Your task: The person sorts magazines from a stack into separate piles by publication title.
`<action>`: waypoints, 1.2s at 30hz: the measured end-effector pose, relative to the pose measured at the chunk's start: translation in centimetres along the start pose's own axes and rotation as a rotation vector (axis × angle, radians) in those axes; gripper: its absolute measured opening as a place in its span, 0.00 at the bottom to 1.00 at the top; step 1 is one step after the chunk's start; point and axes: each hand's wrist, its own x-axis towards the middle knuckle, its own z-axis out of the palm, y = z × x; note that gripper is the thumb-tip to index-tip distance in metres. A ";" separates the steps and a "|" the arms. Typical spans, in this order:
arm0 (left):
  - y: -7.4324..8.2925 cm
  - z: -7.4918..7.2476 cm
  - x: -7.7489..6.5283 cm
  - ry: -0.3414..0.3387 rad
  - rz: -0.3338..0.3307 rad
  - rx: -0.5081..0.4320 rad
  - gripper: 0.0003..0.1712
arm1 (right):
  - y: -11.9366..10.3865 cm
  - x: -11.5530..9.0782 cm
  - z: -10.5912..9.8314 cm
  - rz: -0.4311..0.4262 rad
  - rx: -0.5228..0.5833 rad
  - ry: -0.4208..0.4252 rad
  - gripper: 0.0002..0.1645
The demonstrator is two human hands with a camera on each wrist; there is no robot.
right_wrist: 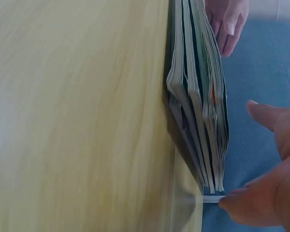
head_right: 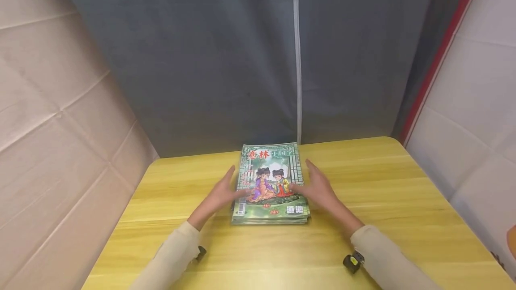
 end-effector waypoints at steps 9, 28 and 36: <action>-0.3 1.3 0.4 -0.006 0.050 0.037 0.70 | -1.0 0.2 1.4 0.038 0.022 -0.034 0.72; 0.7 1.6 -0.5 0.001 0.108 0.067 0.64 | 0.1 0.7 2.2 0.018 0.038 -0.075 0.61; 1.9 1.9 -0.9 -0.010 0.092 0.036 0.66 | 0.0 0.2 1.9 0.074 0.100 -0.086 0.64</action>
